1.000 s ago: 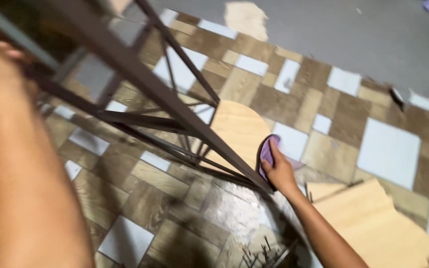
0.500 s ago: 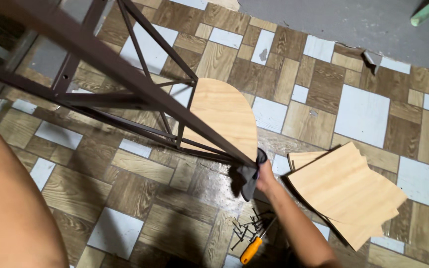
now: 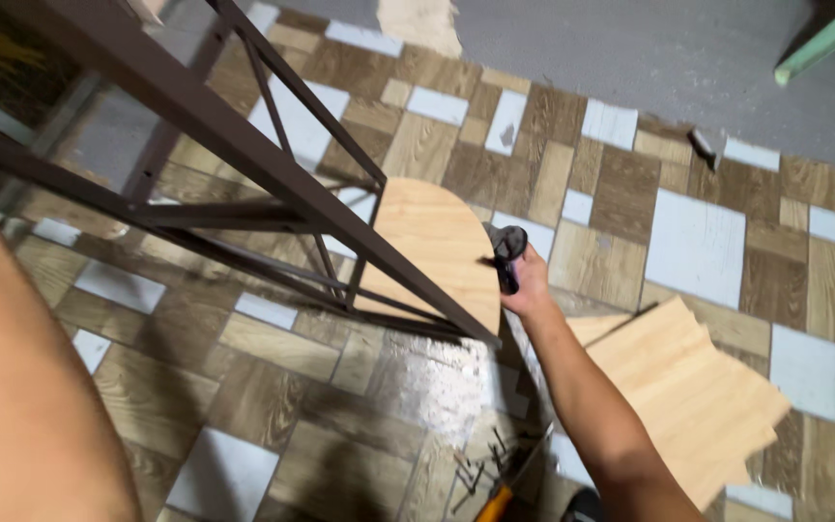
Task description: The person positions a metal furniture frame, places a curved wooden shelf onto the frame, and secures it using a screwdriver and screws. The person then tightens additional screws to attach the shelf to the frame.
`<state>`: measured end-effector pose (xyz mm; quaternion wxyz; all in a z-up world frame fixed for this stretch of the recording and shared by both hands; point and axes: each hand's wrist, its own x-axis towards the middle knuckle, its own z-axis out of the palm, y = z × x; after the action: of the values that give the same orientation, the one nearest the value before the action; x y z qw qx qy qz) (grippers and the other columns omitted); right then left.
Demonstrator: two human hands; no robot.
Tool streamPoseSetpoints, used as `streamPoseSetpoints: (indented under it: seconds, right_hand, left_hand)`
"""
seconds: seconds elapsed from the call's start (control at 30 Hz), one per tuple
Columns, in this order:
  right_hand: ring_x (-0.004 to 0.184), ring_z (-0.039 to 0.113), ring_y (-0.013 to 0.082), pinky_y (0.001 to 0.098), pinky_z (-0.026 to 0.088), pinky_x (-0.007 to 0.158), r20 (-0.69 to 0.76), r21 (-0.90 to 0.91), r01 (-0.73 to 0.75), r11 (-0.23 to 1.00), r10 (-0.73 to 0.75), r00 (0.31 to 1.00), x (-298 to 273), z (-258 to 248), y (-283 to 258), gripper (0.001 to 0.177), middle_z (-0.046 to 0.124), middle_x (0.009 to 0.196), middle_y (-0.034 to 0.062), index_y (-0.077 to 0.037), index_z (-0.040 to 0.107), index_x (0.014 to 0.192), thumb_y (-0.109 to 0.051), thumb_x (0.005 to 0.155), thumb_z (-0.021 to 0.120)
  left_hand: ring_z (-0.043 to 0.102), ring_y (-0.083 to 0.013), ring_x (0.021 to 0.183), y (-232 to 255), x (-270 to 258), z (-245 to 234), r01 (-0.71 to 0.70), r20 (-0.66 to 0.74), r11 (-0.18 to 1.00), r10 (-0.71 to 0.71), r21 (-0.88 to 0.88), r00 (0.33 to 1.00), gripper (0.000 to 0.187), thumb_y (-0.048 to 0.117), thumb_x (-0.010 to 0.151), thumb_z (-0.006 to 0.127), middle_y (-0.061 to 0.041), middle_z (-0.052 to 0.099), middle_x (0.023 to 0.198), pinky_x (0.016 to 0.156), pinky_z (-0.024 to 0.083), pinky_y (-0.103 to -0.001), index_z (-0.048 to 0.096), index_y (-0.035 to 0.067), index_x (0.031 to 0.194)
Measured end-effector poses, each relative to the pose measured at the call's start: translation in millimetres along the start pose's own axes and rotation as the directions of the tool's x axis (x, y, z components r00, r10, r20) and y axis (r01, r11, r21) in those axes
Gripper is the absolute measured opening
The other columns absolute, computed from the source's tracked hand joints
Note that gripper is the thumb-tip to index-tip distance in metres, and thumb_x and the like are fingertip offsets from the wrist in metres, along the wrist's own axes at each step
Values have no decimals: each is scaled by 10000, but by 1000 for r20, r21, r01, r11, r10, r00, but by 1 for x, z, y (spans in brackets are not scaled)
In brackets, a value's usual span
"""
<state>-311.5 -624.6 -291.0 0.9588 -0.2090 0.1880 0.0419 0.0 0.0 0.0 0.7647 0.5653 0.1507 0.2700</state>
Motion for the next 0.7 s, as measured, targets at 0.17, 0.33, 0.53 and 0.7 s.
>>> streamPoseSetpoints:
  seconds: [0.17, 0.33, 0.53, 0.7]
  right_hand:
    - [1137, 660, 331, 527, 514, 998, -269, 80, -128, 989, 145, 952, 24, -20, 29, 611, 698, 1257, 171, -69, 668, 1252, -586, 965, 515]
    - [1148, 649, 328, 515, 511, 983, -154, 24, -248, 969, 248, 956, 7, -37, 77, 591, 688, 1292, 179, -84, 658, 1314, -550, 979, 522]
    - [1128, 657, 330, 506, 516, 973, -115, -103, -289, 952, 278, 954, 17, 5, 96, 538, 687, 1279, 165, -145, 647, 1337, -509, 959, 529]
    - [1112, 663, 332, 498, 519, 965, -134, -599, -180, 780, 123, 983, 1, 56, 72, 509, 686, 1269, 153, -196, 639, 1355, -475, 942, 534]
  left_hand:
    - [402, -89, 454, 17, 4, 7, -17, -20, 1000, 17, -17, 1000, 313, 269, 949, 733, 51, 437, 612, 455, 385, -248, 517, 164, 748]
    - [388, -85, 450, 46, -7, 10, -74, 10, 997, 74, -33, 997, 332, 292, 954, 734, 57, 429, 610, 457, 374, -243, 512, 173, 738]
    - [390, -114, 423, 74, -51, 32, -224, 3, 974, 224, -25, 974, 168, 51, 888, 618, 11, 460, 600, 409, 367, -277, 507, 110, 777]
    - [524, -116, 425, 95, -81, 46, -304, -74, 951, 308, 62, 948, 112, -38, 881, 566, -7, 536, 600, 370, 390, -293, 545, 66, 847]
